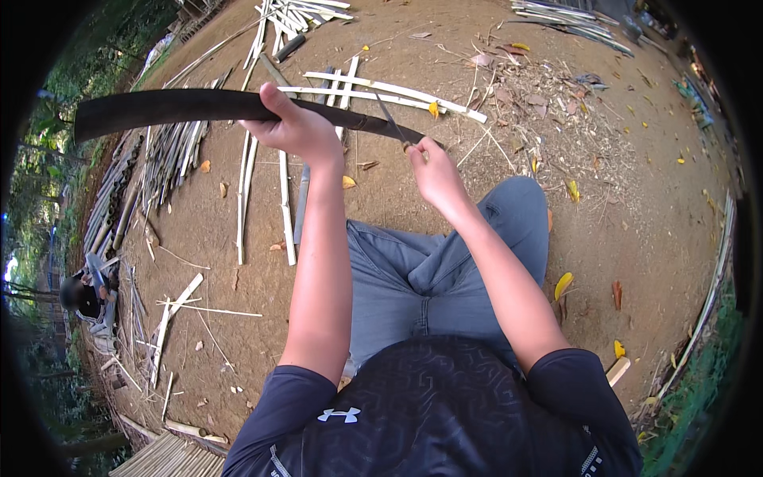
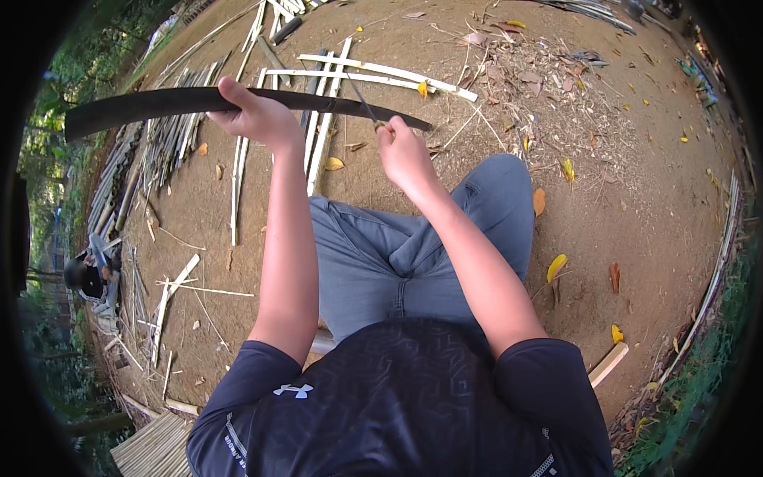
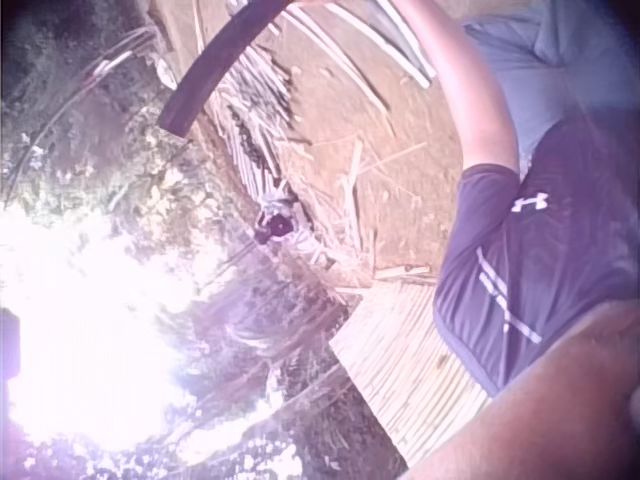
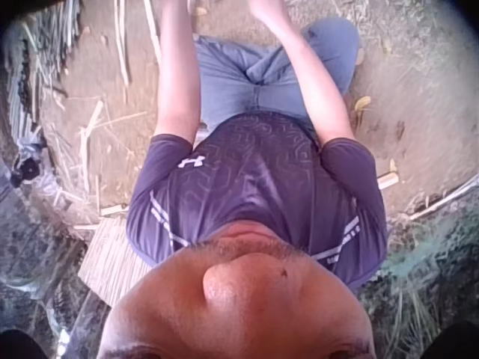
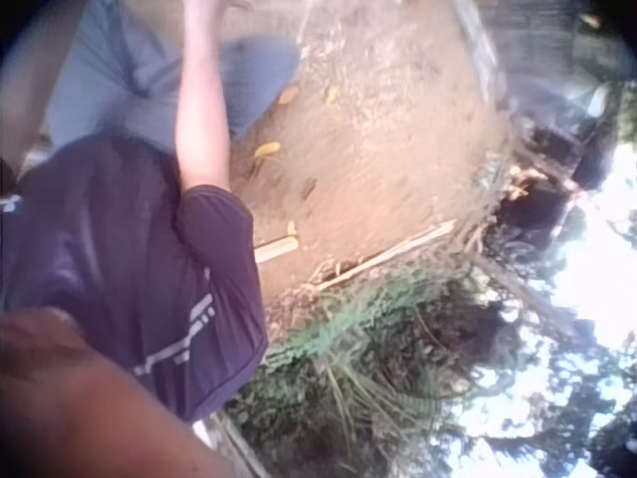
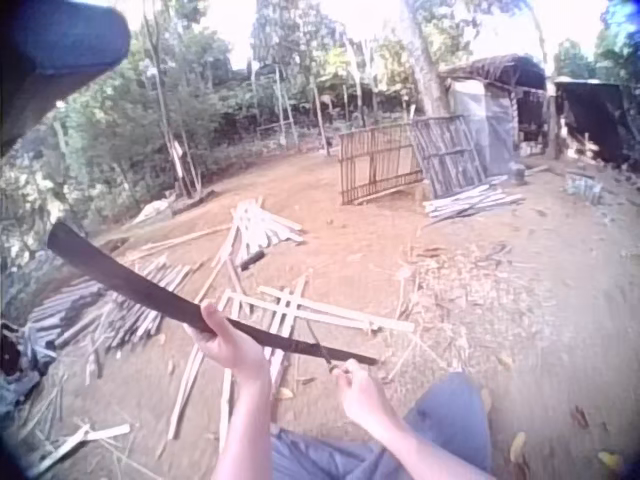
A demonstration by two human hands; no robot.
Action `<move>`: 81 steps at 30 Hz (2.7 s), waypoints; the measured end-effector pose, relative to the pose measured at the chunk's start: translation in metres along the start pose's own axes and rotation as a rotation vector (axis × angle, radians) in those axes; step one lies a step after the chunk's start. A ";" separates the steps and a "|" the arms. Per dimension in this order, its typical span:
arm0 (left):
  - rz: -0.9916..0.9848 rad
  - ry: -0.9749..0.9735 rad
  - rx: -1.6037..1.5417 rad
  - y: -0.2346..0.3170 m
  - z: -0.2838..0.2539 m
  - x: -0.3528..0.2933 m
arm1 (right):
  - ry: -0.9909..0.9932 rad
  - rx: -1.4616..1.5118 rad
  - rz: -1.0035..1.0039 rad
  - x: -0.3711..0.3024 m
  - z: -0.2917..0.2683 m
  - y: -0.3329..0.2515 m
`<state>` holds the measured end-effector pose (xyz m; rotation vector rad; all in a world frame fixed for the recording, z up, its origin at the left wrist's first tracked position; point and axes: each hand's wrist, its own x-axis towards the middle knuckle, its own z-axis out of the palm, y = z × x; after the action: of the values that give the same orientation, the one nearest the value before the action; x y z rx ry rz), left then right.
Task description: The person shaves a thin strip of bamboo using a knife. They hold the long bamboo strip with one hand and repeatedly draw the knife blade along the surface to thin it.
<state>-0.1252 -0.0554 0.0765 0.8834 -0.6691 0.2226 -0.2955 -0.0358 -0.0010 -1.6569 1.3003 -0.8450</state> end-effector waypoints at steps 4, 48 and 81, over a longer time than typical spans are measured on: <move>0.042 0.006 0.022 -0.003 -0.001 0.002 | -0.026 -0.044 0.004 -0.001 0.001 -0.001; 0.016 0.090 0.144 -0.015 -0.031 0.019 | -0.135 -0.157 -0.060 0.000 0.009 -0.019; -0.033 0.067 0.168 -0.012 -0.033 0.010 | -0.127 -0.168 0.011 0.011 0.008 -0.021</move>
<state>-0.0972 -0.0382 0.0600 1.0422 -0.5791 0.2809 -0.2773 -0.0426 0.0149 -1.8016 1.3207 -0.6273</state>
